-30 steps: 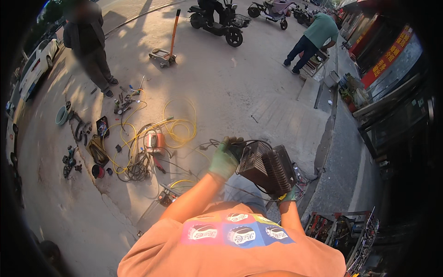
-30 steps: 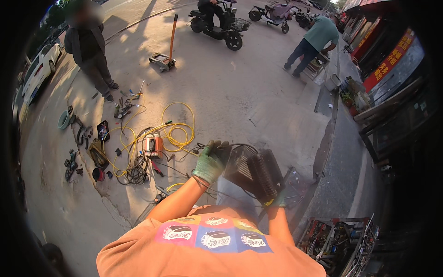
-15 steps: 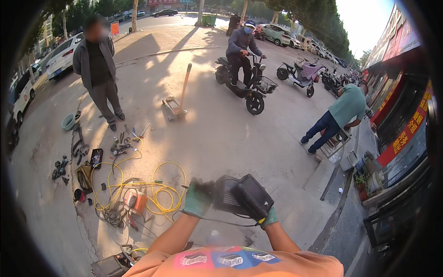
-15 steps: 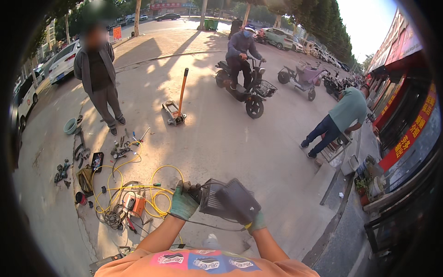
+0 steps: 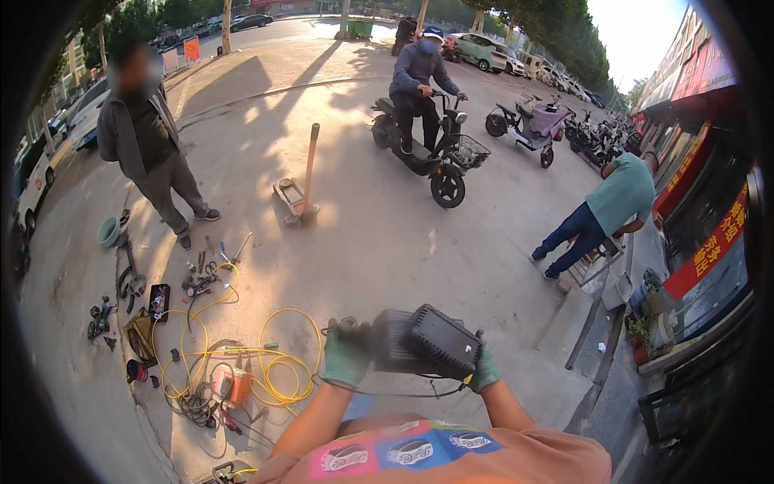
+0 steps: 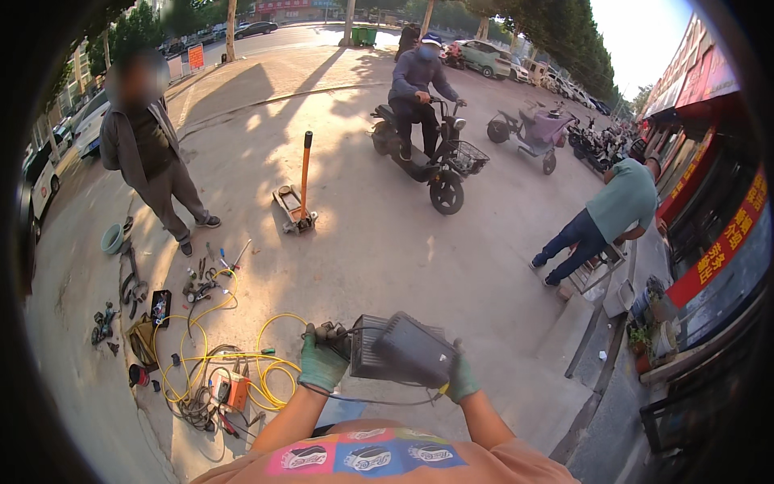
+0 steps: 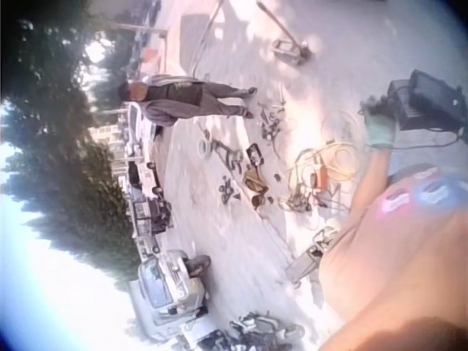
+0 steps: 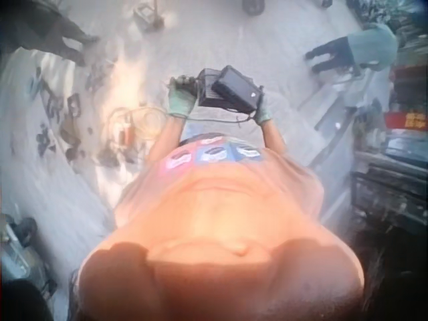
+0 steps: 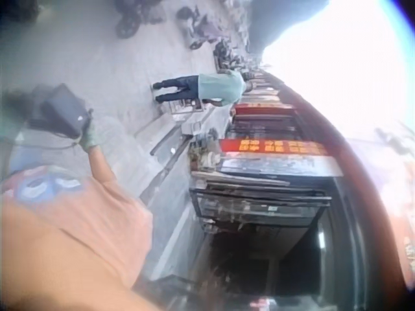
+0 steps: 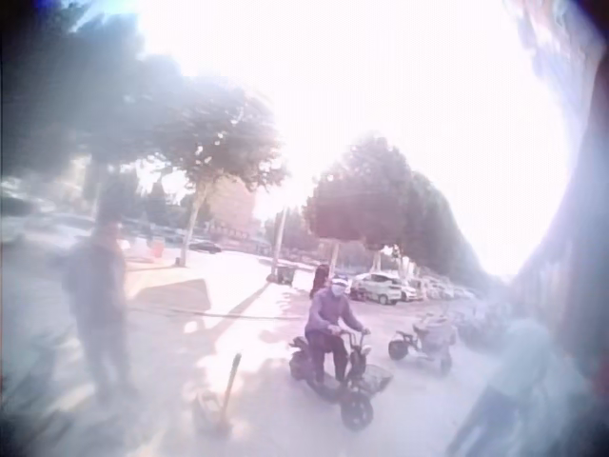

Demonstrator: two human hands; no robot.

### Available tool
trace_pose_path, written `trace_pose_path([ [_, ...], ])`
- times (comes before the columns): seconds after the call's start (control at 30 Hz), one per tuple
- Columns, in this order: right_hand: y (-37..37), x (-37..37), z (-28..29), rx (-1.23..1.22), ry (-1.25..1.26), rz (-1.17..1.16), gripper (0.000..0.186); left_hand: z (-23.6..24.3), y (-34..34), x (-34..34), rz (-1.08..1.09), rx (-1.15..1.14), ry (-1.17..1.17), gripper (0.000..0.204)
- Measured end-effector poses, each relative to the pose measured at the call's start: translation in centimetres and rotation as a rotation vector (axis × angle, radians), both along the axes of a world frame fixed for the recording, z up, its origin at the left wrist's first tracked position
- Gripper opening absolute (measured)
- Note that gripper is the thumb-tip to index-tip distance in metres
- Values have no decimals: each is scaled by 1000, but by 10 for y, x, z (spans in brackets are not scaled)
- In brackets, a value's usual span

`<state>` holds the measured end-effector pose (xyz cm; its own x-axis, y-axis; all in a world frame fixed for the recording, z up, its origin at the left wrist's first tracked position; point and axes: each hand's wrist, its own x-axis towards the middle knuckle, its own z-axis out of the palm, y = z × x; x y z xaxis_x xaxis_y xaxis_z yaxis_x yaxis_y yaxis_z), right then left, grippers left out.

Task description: The person retrieves a tire and rim, carries them to a small three-wheeled vehicle, and installs the tire onto the wheel hub. They then insert and tighten the lug nuts by hand to secure the wheel in place.

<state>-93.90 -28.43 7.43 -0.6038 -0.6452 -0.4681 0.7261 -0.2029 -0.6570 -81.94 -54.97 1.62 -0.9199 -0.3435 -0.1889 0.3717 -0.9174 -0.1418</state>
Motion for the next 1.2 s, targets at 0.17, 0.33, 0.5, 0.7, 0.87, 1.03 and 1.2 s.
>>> trace_pose_path([
  [0.17,-37,-48,5,-44,71,-48,88,18,-55,-72,-44,-40,5,35],
  [0.33,-84,-106,14,-179,34,-113,81,45,-88,-136,-113,-128,9,34],
  [0.5,-172,-178,58,578,1564,164,39,66,-113,-194,-122,-261,-107,37],
  [0.7,-180,-273,62,539,1709,-46,26,31,-122,-316,-191,-423,-68,35],
  [0.87,-171,-379,70,618,1780,-22,34,42,-119,-424,-235,-422,-38,35],
  [1.03,-156,-479,36,560,1565,-46,61,86,-114,-518,-307,-454,-74,39],
  [1.2,-161,-540,15,611,1409,8,70,103,-123,-600,-357,-427,-92,39],
])
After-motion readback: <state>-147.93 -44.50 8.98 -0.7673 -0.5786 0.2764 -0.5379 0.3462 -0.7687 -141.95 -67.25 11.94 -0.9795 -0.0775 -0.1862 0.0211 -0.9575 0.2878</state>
